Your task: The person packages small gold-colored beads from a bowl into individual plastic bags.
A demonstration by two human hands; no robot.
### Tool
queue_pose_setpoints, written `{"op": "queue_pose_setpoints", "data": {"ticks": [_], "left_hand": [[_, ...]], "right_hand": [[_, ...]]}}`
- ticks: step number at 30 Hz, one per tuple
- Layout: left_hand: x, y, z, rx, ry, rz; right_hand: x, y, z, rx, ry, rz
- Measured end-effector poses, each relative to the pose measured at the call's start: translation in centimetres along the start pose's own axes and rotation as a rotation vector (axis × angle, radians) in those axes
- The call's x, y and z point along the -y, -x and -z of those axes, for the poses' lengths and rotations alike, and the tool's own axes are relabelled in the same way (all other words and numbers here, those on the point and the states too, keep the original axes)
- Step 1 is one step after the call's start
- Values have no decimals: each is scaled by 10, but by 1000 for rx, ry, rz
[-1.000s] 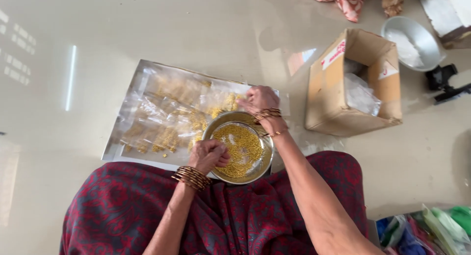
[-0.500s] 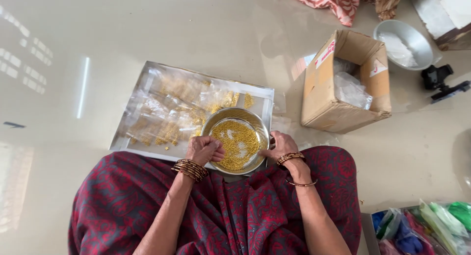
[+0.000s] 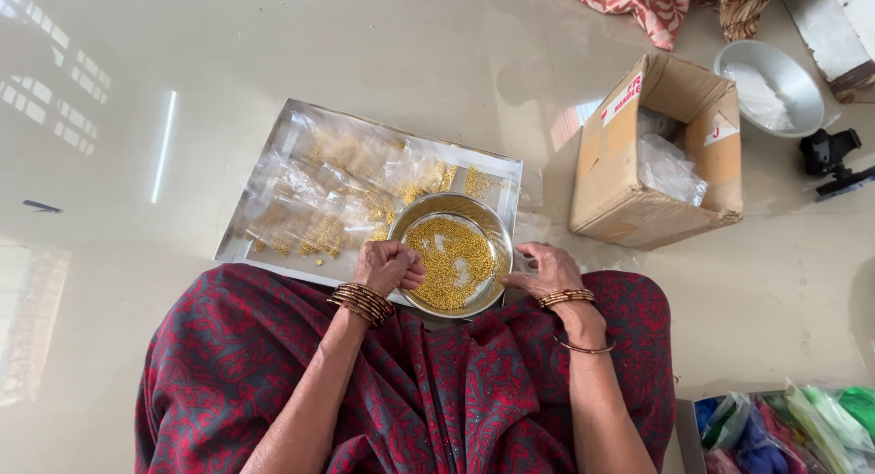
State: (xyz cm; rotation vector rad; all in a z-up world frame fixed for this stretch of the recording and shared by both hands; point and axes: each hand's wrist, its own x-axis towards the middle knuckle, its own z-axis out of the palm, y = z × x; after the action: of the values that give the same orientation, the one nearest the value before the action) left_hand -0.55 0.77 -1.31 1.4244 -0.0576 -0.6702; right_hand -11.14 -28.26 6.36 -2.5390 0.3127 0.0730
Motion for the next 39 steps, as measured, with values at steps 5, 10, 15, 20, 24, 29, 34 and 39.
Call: {"op": "queue_pose_setpoints", "data": {"ticks": [5, 10, 15, 20, 24, 29, 34, 39], "left_hand": [[0, -4, 1, -6, -34, -3], [-3, -4, 0, -5, -23, -26], [-13, -3, 11, -98, -37, -66], [-32, 9, 16, -132, -14, -92], [-47, 13, 1, 44, 63, -95], [-73, 38, -36, 309, 224, 93], [-14, 15, -27, 324, 289, 73], [-39, 25, -23, 362, 363, 90]], "right_hand": [[-43, -7, -22, -17, 192, -44], [3, -18, -33, 164, 610, -208], [-35, -42, -60, 159, 511, -288], [-8, 2, -11, -116, 431, -182], [-3, 18, 31, -134, -448, -305], [43, 14, 16, 42, -875, -275], [49, 9, -20, 81, -895, -135], [90, 15, 7, 41, -1198, -114]]}}
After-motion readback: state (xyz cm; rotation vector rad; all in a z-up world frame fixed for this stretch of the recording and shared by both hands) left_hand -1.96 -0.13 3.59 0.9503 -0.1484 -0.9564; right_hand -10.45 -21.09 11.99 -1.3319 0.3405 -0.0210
